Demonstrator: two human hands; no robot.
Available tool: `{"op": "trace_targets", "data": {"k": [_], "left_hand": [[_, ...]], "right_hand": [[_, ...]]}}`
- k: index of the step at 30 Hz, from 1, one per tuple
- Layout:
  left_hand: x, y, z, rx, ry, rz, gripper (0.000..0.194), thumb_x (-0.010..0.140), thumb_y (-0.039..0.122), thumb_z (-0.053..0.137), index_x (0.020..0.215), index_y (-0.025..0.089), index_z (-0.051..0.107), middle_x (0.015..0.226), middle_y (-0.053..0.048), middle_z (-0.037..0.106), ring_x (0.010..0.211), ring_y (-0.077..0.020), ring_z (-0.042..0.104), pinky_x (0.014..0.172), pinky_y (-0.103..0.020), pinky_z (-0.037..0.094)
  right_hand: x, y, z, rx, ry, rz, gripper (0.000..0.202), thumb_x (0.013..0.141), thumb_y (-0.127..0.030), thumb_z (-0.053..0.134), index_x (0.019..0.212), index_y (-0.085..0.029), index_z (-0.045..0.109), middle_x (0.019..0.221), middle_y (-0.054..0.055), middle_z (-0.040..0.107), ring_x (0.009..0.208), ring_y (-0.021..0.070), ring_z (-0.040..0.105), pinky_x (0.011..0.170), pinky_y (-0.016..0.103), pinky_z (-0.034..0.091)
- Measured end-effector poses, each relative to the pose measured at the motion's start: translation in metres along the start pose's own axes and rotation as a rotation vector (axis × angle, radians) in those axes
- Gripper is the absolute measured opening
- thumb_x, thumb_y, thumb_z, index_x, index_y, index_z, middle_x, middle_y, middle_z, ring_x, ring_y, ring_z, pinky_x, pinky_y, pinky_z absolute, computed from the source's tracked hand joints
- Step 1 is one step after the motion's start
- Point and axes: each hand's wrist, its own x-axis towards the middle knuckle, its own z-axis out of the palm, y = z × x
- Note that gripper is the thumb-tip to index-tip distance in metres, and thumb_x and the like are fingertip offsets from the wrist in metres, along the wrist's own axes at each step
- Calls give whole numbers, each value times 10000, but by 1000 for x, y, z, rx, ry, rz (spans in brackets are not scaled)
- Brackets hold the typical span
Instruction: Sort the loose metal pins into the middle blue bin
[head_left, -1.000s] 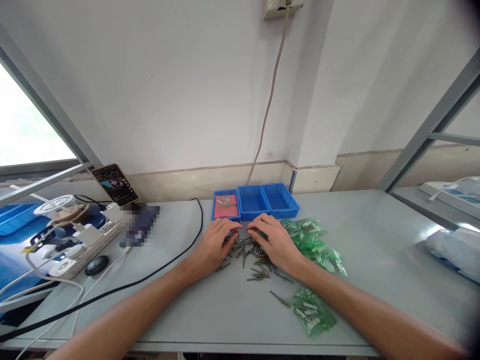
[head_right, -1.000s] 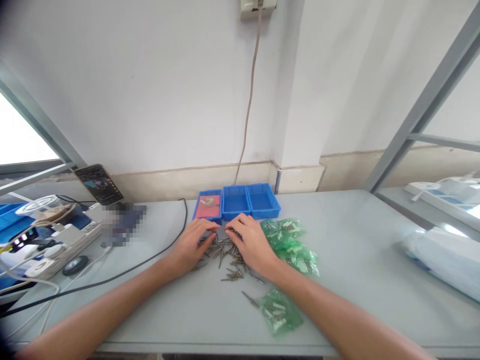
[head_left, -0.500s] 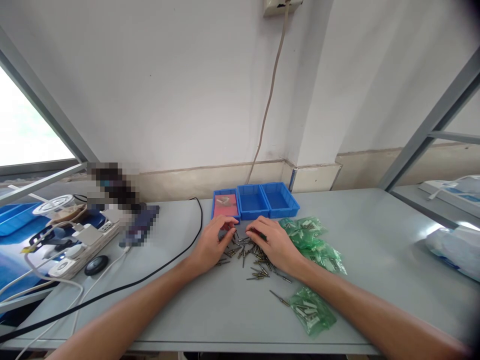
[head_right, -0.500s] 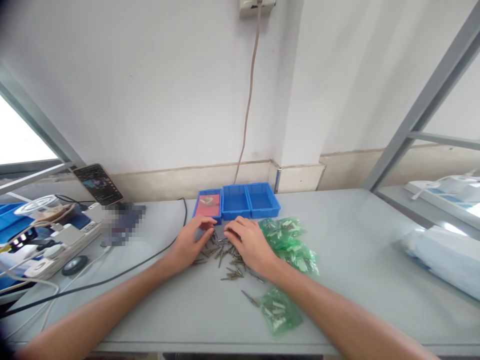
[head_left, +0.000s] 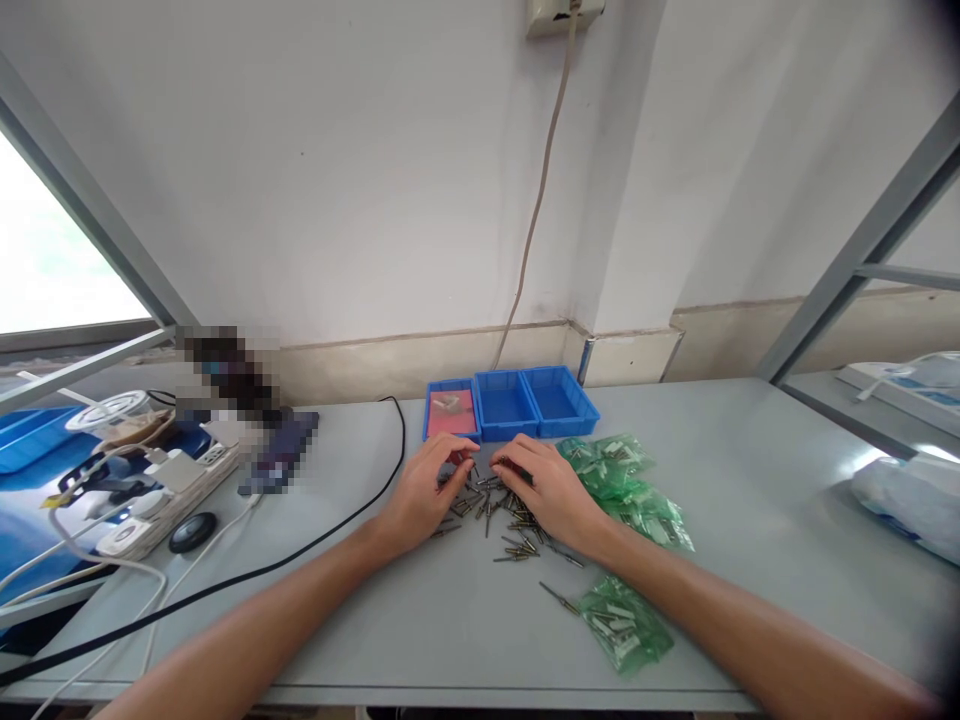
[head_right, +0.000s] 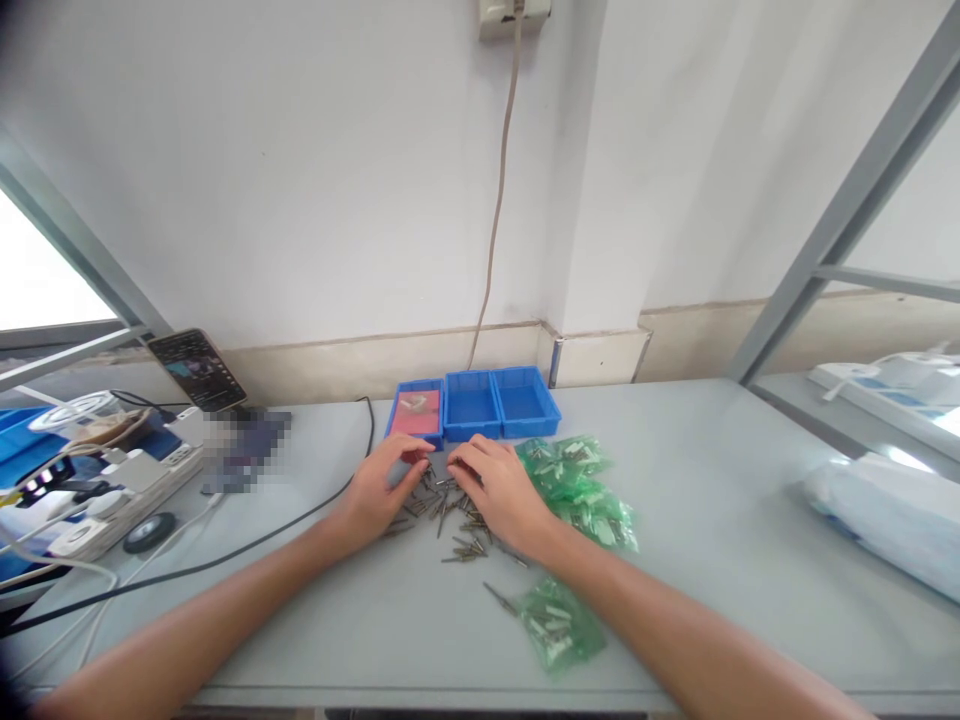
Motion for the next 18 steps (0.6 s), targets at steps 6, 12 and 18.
{"op": "trace_targets", "data": {"k": [6,12,18], "left_hand": [[-2,2,-2,52,-15,98,197,1098,251,516,1265,232,620,1162,-70,685,1027,-199,652,957,-373,547],[-3,5,-2,107,-14,213,225,1093,210,520,1294,228,620,1177,-90,701,1127,-226,648,1002,-411,540],[-3,5,-2,103,-13,202,214,1095,211,516,1279,219,625,1168,-94,694,1121,-225,652,1009,-412,540]], "right_hand": [[0,0,1,-20,-4,-6,153,1089,-241,547,1033,-244,689,1007,31,694,994,221,646,898,376,451],[-1,1,2,-12,-12,-22,173,1096,-249,524,1049,-248,691,1017,41,700,992,227,653,881,384,463],[-1,2,3,-7,-18,-36,176,1094,-263,521,1045,-259,691,1018,45,705,997,238,665,885,388,479]]}}
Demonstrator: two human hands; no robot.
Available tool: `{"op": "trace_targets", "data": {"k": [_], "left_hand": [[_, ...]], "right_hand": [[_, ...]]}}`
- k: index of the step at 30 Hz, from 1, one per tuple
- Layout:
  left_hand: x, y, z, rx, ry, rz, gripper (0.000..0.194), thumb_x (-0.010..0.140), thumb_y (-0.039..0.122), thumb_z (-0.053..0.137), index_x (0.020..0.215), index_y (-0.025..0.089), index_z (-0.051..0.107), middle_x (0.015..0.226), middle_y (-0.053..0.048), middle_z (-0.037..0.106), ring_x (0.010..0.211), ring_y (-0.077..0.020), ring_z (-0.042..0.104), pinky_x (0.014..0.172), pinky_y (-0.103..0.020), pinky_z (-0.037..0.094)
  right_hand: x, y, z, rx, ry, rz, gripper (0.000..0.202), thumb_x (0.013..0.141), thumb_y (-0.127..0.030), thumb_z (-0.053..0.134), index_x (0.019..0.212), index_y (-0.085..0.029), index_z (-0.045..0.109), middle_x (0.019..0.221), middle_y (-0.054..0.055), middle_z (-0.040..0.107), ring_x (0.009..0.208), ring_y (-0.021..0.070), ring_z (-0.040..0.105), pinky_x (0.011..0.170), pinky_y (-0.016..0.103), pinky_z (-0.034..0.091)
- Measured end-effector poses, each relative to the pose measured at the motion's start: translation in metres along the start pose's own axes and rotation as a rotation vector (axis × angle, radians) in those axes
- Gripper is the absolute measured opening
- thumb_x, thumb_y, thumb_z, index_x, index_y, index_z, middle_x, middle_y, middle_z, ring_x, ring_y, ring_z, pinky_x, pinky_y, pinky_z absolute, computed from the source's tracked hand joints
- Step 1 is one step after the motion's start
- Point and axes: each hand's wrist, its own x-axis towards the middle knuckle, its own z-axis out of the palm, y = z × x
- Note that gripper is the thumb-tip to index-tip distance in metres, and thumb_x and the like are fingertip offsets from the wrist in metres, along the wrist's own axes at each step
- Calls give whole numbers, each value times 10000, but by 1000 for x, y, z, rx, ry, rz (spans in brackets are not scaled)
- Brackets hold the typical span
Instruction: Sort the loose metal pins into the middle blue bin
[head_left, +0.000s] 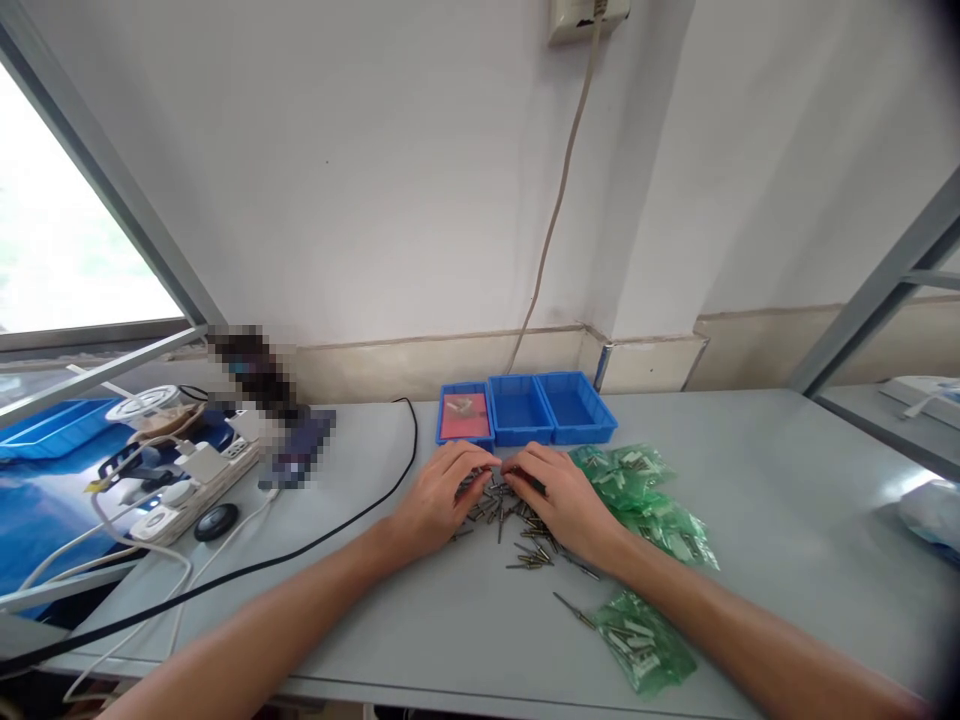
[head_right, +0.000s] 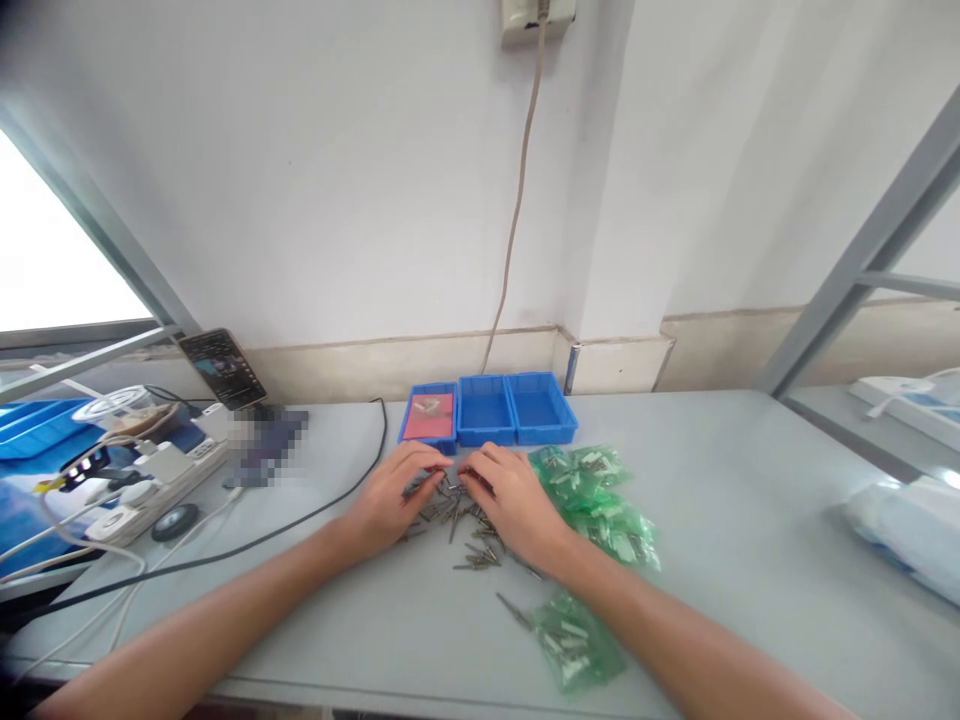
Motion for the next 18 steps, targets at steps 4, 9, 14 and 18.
{"op": "trace_targets", "data": {"k": [4,9,14,18], "left_hand": [[0,0,0,-12,2,-7,229,1090,191,522,1294,219,621,1181,-91,686,1132,-218,645,1012,-400,542],[0,2,-1,-32,24,6,215,1089,201,526,1275,216,634,1160,-93,688,1110,-215,661,993,-391,560],[-1,3,-2,-47,49,23,224,1080,178,540,1276,217,639,1162,-96,681,1097,-208,667,975,-372,571],[0,3,-2,-54,25,23,244,1068,150,557,1292,216,628,1168,-92,674,1103,-203,659,986,-363,564]], "right_hand": [[0,-4,-3,16,-10,-13,160,1089,-251,539,1040,-256,692,1013,37,704,987,229,663,882,379,476],[-1,-7,-4,50,-25,-42,175,1092,-293,540,1018,-254,694,983,42,692,941,227,655,841,366,491],[-1,-9,-4,67,-19,-51,197,1098,-314,524,1010,-259,692,967,47,688,944,236,654,834,365,504],[-1,-9,-4,71,-14,-58,194,1099,-309,521,1025,-263,694,987,45,695,958,235,658,852,367,503]]}}
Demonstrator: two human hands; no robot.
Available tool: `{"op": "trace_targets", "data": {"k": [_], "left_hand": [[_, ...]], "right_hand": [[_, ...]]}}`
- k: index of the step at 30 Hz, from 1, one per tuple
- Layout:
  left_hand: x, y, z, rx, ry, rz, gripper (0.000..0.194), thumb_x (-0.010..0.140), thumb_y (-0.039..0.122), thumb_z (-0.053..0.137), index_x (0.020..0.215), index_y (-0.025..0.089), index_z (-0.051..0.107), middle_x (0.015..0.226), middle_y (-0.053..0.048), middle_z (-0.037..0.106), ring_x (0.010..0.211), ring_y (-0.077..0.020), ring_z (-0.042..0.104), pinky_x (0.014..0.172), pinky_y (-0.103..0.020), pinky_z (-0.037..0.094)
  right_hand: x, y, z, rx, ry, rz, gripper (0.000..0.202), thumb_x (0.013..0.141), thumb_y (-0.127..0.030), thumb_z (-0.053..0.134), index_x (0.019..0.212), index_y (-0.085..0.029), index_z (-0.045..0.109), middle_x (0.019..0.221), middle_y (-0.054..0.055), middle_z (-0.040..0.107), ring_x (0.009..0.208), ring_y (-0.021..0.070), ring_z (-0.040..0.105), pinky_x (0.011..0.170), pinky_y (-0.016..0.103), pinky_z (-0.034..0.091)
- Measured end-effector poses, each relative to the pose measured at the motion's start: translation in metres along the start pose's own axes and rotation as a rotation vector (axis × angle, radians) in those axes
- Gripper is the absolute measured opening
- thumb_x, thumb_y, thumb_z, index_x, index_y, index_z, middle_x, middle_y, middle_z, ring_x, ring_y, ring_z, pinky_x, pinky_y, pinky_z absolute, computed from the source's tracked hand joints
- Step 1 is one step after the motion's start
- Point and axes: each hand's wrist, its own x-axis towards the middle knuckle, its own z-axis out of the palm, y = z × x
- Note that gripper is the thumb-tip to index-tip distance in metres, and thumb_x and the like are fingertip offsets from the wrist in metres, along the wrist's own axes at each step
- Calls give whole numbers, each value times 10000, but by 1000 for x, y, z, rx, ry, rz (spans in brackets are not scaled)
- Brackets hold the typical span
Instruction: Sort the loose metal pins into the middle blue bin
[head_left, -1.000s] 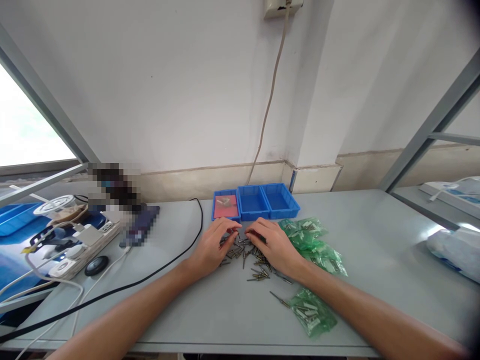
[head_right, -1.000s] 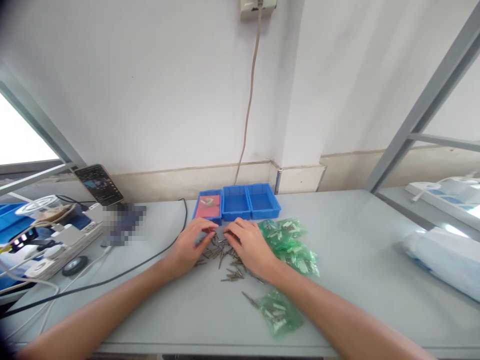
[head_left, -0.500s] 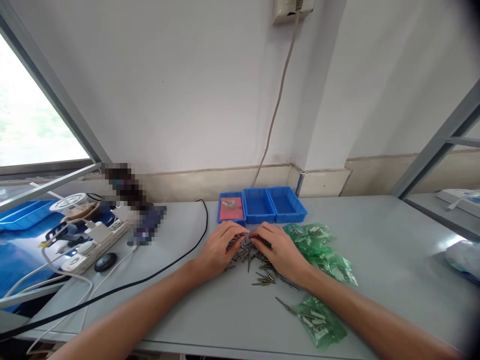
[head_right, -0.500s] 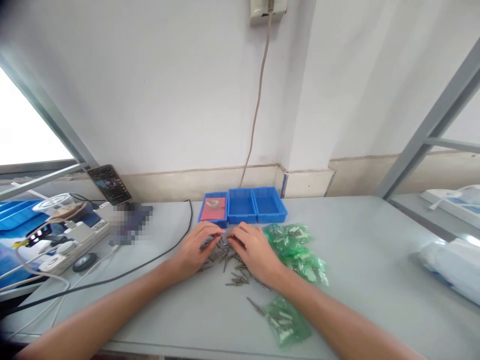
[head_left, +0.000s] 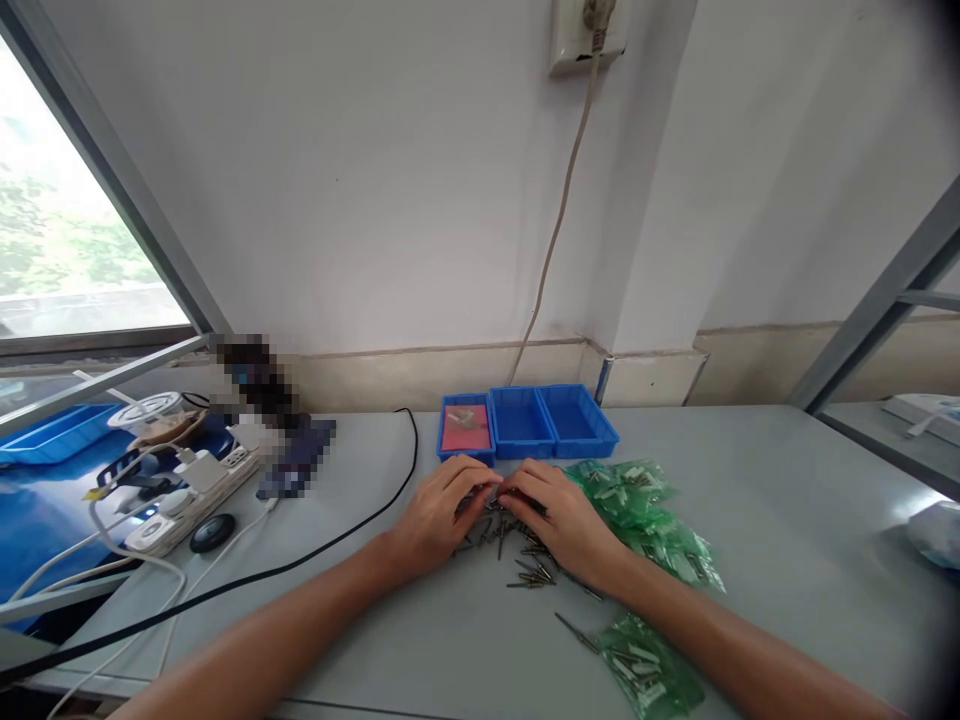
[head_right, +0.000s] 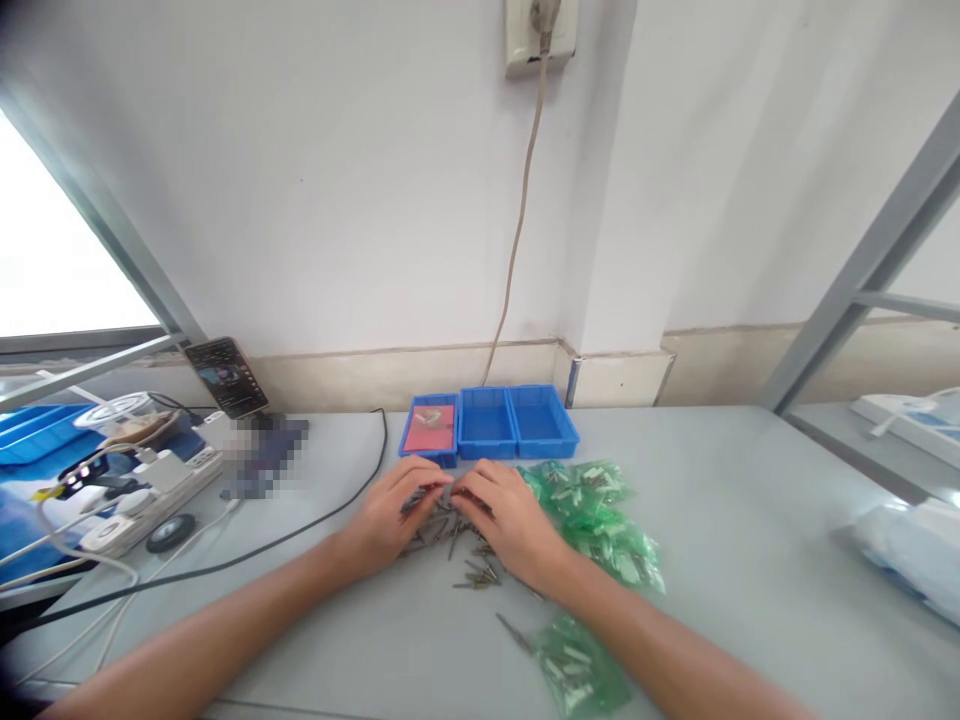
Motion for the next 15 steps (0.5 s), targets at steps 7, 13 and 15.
{"op": "trace_targets", "data": {"k": [7,13,15], "left_hand": [[1,0,0,-4,-39,-34,227,1081,162,523,1282,216,614,1161,-96,662,1092,-209,646,958,-362,558],[-1,0,0,-17,-73,-69,198,1091,168,485,1241,217,604,1131,-81,646,1017,-190,640,901,-326,542],[-1,0,0,-17,-77,-75,182,1092,169,483,1222,215,602,1119,-73,642,988,-180,634,884,-312,534]], "right_hand": [[0,1,0,-20,-7,34,230,1095,-330,531,925,-242,657,929,36,670,922,235,642,822,376,489],[-1,1,2,-27,-4,63,271,1089,-338,545,841,-232,576,859,18,616,839,220,607,767,357,460],[-1,1,2,-24,-3,76,272,1083,-332,561,831,-231,563,854,12,610,831,213,600,763,349,454]]}}
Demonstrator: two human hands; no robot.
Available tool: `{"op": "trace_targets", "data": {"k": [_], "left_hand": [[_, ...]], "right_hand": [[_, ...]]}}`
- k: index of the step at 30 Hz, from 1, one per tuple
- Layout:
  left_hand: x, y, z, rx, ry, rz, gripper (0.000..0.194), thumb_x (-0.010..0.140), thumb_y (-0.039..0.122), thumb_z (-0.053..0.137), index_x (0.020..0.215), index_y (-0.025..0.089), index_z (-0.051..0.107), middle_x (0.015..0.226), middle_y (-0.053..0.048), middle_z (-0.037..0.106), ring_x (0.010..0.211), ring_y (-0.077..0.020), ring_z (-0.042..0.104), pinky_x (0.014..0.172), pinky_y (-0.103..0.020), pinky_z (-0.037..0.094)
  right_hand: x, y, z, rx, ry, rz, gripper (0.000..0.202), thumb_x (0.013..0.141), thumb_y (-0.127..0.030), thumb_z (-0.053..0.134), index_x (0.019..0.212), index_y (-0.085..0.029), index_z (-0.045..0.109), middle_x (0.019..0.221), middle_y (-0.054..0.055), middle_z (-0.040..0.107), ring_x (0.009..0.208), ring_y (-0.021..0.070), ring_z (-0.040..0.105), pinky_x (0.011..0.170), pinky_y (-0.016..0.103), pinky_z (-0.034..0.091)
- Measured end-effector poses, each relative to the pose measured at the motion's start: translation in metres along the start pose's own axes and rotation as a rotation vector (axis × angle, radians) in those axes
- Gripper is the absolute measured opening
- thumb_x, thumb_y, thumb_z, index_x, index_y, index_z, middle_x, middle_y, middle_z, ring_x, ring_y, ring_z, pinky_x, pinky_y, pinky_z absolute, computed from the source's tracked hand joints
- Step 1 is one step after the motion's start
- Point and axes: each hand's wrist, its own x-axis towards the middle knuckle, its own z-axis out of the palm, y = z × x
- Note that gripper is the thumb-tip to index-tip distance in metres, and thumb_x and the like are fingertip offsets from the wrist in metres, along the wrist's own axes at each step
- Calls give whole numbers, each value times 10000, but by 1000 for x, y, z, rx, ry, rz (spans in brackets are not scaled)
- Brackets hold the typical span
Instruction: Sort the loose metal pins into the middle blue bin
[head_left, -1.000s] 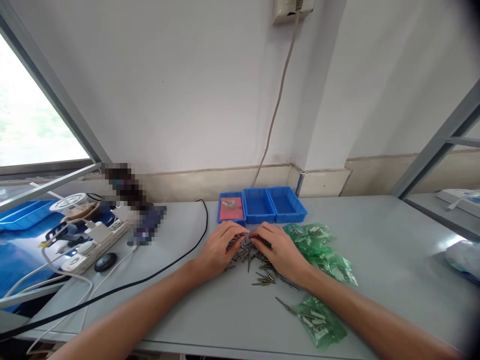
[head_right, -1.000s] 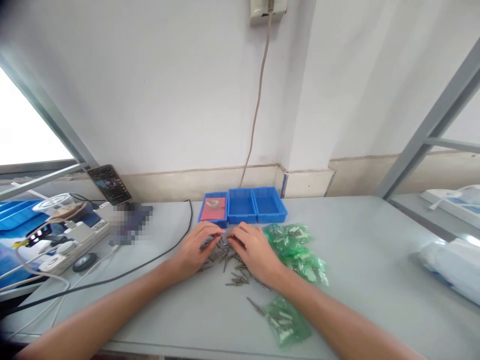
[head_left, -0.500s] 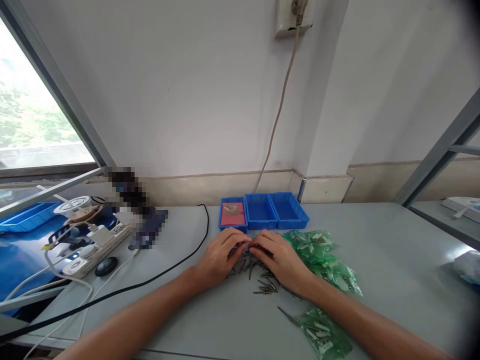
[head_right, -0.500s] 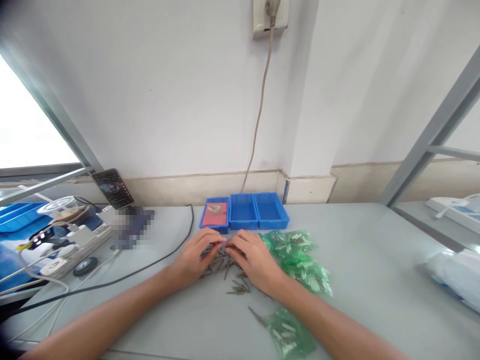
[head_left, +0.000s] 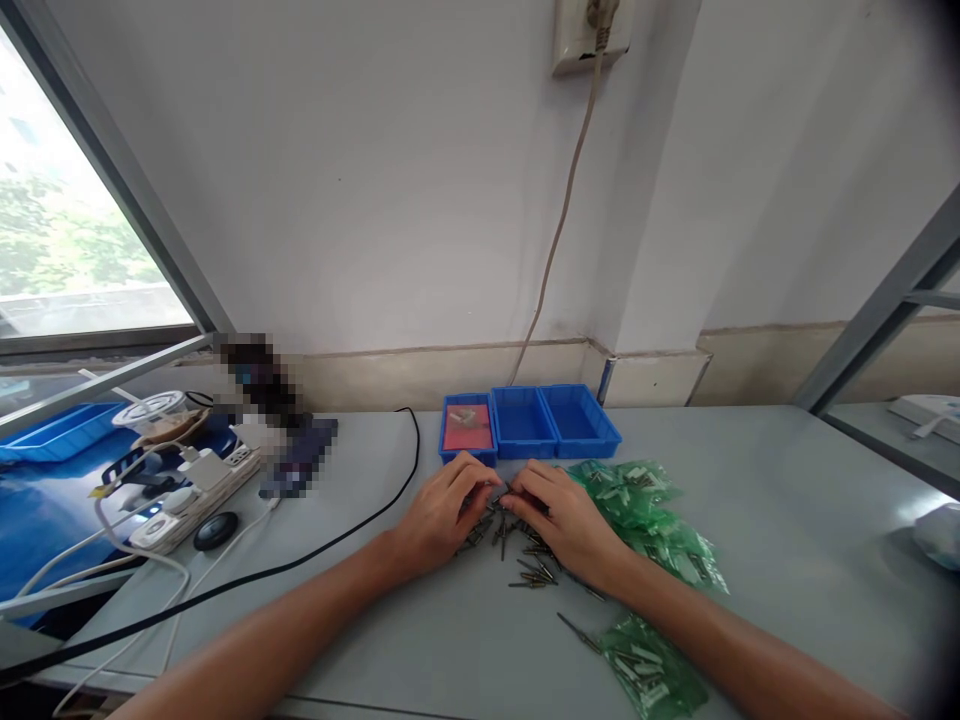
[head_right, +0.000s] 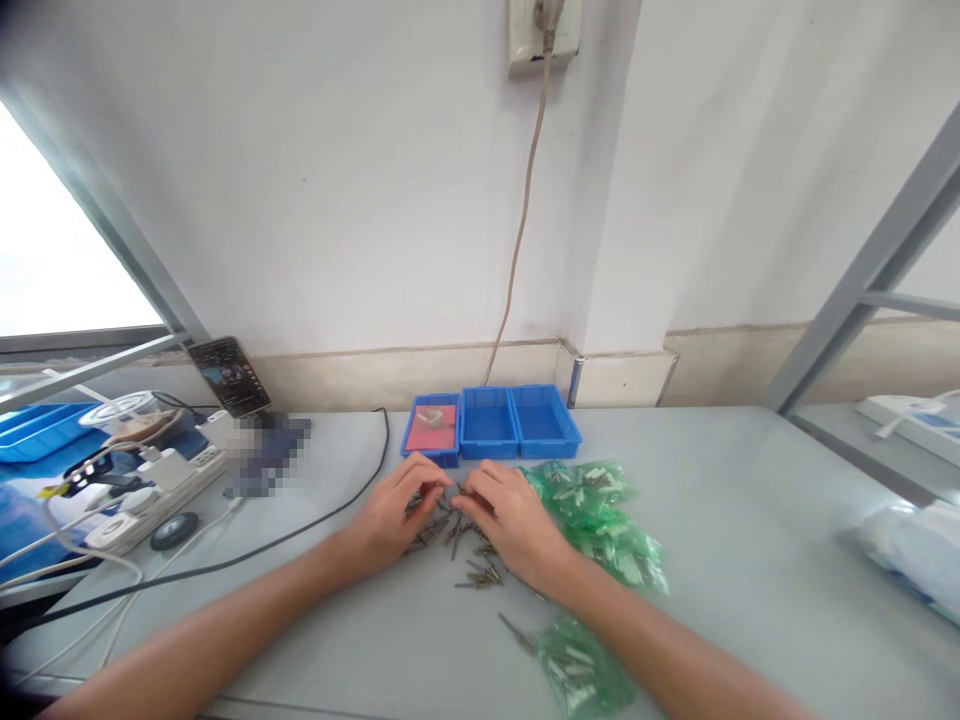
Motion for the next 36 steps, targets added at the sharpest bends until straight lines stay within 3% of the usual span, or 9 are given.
{"op": "trace_targets", "data": {"k": [14,19,25,30,36], "left_hand": [[-1,-3,3,66,16,14,109,1097,242,534,1132,199,628,967,-40,612,846,-162,558,792,-282,482],[-1,-4,4,86,6,13,133,1092,300,566,1139,199,639,973,-41,621,823,-160,557,782,-278,472],[-3,-11,6,62,-61,-42,215,1088,384,565,1199,211,628,912,-13,588,780,-146,551,748,-254,482],[-4,-13,7,48,-127,-88,217,1084,386,572,1224,230,625,937,-11,604,807,-148,577,754,-248,484],[-1,-11,7,99,-193,-55,163,1078,325,591,1197,219,622,937,-20,637,856,-177,576,790,-283,454]], "right_hand": [[1,2,1,-37,25,25,287,1072,-305,580,801,-231,518,833,2,599,803,209,584,758,339,412],[1,1,-1,3,75,43,237,1082,-282,531,854,-233,570,877,23,595,822,215,581,744,329,428],[3,-1,-7,223,111,113,252,1095,-326,484,999,-253,704,985,48,673,925,231,626,847,353,468],[6,3,-8,454,135,231,293,1050,-455,549,1099,-265,767,1026,51,685,795,203,594,744,342,482],[8,-2,-16,731,164,387,348,966,-536,667,1139,-257,783,858,19,650,721,178,518,702,319,456]]}}
